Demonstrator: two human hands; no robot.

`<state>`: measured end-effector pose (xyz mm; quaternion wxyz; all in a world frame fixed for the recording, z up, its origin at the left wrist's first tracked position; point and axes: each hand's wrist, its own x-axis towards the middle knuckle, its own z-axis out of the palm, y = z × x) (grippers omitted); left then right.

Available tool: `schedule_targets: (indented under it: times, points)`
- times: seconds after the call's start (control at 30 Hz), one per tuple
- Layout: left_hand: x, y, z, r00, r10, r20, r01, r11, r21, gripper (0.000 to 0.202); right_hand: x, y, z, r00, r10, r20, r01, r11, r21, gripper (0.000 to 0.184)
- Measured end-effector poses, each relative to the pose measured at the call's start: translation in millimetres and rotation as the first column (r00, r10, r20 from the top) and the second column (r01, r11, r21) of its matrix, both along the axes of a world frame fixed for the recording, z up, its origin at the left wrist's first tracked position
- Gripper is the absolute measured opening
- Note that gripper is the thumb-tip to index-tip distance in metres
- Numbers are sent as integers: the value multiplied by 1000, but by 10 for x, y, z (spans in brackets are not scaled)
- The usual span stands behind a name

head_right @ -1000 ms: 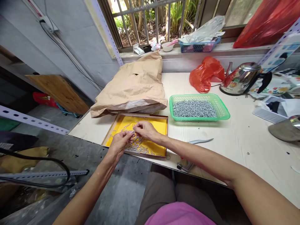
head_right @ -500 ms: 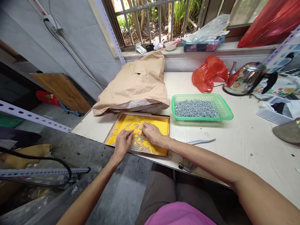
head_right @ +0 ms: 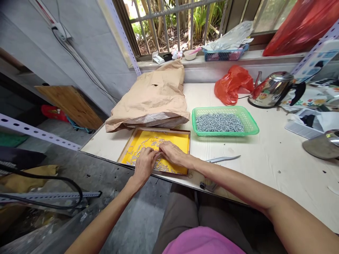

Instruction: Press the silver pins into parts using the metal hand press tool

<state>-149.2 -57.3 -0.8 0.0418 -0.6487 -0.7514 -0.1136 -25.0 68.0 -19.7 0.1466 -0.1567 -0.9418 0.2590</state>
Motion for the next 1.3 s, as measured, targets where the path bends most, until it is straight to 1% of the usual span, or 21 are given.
schedule_targets:
  times: [0.1, 0.17, 0.27, 0.33, 0.4, 0.43, 0.5, 0.57, 0.63, 0.73, 0.87, 0.93, 0.97, 1.03, 1.13, 1.23, 1.3]
  points:
    - [43, -1, 18, 993, -25, -112, 22, 999, -24, 20, 2, -4, -1, 995, -18, -96, 2, 987, -161, 6]
    - [74, 4, 14, 985, -8, -172, 1, 999, -41, 21, -23, -9, 26, 992, -47, -119, 16, 970, -245, 7]
    - [111, 6, -28, 976, 41, -214, -53, 997, -50, 21, -64, -35, 68, 986, -72, -150, 22, 950, -311, 8]
    - [104, 0, -70, 979, 61, -194, -69, 997, -36, 20, -74, -57, 77, 986, -73, -149, 22, 948, -318, 11]
    - [60, -10, -106, 987, 82, -138, -84, 996, -8, 19, -66, -72, 72, 991, -72, -112, 38, 958, -283, 16]
    - [25, -16, -117, 990, 98, -106, -98, 995, 5, 21, -59, -75, 67, 994, -71, -84, 48, 969, -244, 21]
    - [-58, -28, -125, 989, 140, -52, -139, 990, 19, 25, -52, -73, 63, 998, -64, -2, 63, 990, -123, 29]
    - [-137, -43, -120, 985, 174, -19, -174, 985, 10, 26, -69, -67, 72, 993, -62, 98, 61, 998, 17, 29]
    - [-191, -62, -111, 983, 183, 5, -183, 983, 4, 23, -115, -63, 91, 980, -64, 188, 42, 992, 117, 24]
    - [-211, -95, -100, 982, 185, 34, -186, 982, 30, 22, -199, -59, 117, 967, -37, 253, -9, 984, 178, 24]
    - [-165, -125, -83, 987, 154, 48, -155, 988, 14, 22, -227, -47, 115, 968, -19, 248, -27, 984, 179, 18]
    - [-130, -125, -69, 992, 119, 32, -119, 993, -13, 22, -202, -44, 100, 980, 2, 201, -28, 992, 127, 14]
    - [-110, -120, -59, 994, 103, 23, -102, 994, -24, 21, -186, -44, 92, 987, 19, 162, -32, 996, 79, 11]
    - [-72, -101, -28, 997, 72, 14, -71, 997, -38, 20, -160, -43, 81, 997, 28, 66, -26, 999, -44, 8]
    - [-39, -46, 58, 998, 47, 33, -46, 999, -28, 19, -146, -19, 98, 998, -8, -70, -7, 977, -214, 7]
    - [-70, 37, 180, 992, 39, 123, -40, 999, 4, 22, -152, 41, 167, 984, -43, -170, -14, 947, -321, 6]
    - [-132, 97, 249, 966, 48, 253, -48, 999, -5, 24, -162, 81, 219, 979, -56, -198, -19, 935, -354, 7]
